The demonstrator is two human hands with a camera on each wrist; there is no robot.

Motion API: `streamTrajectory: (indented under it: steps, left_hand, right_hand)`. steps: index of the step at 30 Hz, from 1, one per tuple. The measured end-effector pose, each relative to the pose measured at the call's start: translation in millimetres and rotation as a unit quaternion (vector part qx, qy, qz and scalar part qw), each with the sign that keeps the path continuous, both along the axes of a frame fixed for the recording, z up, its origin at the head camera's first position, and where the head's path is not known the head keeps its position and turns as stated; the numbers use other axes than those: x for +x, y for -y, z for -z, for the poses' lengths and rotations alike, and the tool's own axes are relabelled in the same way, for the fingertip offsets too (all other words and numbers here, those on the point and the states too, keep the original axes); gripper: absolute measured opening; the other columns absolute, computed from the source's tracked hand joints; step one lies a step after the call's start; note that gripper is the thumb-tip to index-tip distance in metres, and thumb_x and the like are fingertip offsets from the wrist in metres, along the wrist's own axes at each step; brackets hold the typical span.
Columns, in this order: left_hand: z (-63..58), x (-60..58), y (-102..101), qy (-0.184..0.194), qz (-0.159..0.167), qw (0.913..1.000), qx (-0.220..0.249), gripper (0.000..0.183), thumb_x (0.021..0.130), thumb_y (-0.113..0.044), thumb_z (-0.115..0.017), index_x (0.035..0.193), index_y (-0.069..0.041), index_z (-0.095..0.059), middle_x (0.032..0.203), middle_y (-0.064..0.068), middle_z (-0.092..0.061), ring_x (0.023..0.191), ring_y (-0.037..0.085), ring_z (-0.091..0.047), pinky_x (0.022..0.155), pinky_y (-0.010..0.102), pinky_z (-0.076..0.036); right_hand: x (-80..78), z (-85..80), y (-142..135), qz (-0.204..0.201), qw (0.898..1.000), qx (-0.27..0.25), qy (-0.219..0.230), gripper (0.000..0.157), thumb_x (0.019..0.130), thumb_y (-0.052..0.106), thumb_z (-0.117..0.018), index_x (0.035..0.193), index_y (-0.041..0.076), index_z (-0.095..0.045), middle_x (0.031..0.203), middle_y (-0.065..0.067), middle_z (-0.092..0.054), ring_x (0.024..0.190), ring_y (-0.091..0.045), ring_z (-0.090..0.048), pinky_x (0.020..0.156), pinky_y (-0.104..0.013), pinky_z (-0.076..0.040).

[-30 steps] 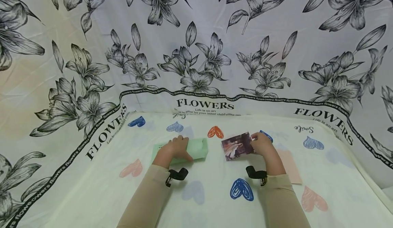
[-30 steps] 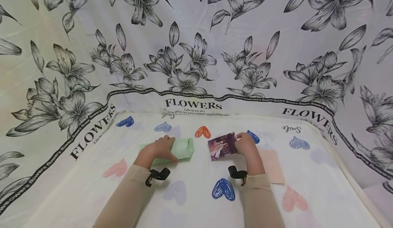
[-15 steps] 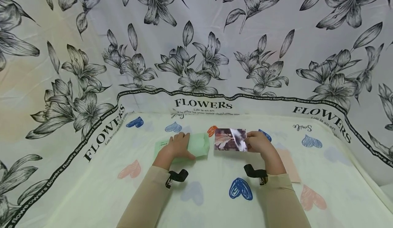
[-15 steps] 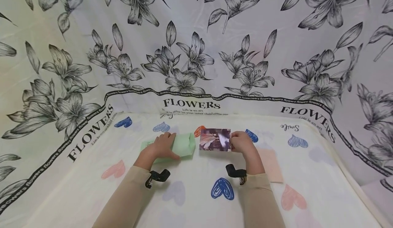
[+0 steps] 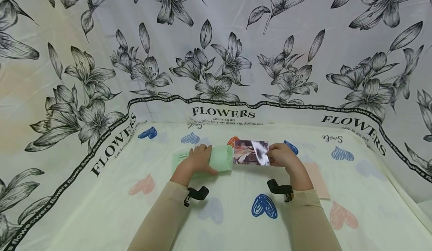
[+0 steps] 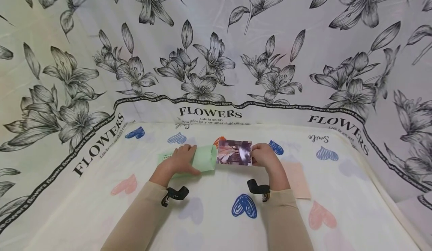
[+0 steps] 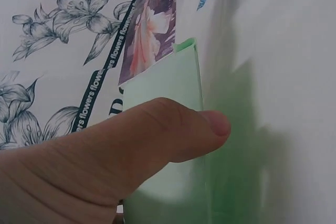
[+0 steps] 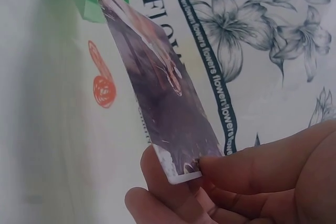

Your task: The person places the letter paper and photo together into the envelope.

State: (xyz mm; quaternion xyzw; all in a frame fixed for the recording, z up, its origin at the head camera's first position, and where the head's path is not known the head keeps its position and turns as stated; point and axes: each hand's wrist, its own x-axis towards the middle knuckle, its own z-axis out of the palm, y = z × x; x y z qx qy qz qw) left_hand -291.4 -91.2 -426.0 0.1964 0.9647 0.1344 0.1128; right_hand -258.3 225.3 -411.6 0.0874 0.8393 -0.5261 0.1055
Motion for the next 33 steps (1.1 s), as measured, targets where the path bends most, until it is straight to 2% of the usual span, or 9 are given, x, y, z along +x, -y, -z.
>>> streamTrajectory:
  steps: [14,22,33]
  left_hand:
    - [-2.3,5.8,-7.4,-0.007,0.005,0.9999,-0.008,0.118,0.075,-0.051,-0.088,0.160,0.002,-0.027,0.152,0.025,-0.038,0.144,0.043,-0.032,0.120,0.063,-0.017]
    - [2.8,2.6,-7.7,-0.015,0.008,0.9997,-0.018,0.120,0.073,-0.054,-0.088,0.161,0.001,-0.026,0.154,0.025,-0.036,0.145,0.044,-0.031,0.120,0.063,-0.017]
    - [4.8,1.8,-7.8,-0.012,0.010,0.9996,-0.024,0.122,0.074,-0.055,-0.088,0.162,0.000,-0.024,0.156,0.023,-0.034,0.146,0.043,-0.029,0.120,0.063,-0.016]
  right_hand:
    - [-1.6,0.9,1.6,-0.012,1.000,0.000,0.003,0.031,0.102,0.006,-0.053,0.128,-0.012,-0.055,0.102,-0.020,-0.065,0.086,-0.026,-0.067,0.076,-0.036,-0.060]
    - [0.0,-0.8,2.8,-0.014,1.000,0.017,0.006,0.031,0.102,0.005,-0.053,0.127,-0.011,-0.058,0.102,-0.020,-0.068,0.086,-0.027,-0.069,0.081,-0.042,-0.061]
    - [2.2,-4.5,3.7,-0.030,0.999,0.029,0.000,0.034,0.102,0.007,-0.055,0.129,-0.013,-0.060,0.105,-0.022,-0.069,0.088,-0.029,-0.070,0.077,-0.038,-0.061]
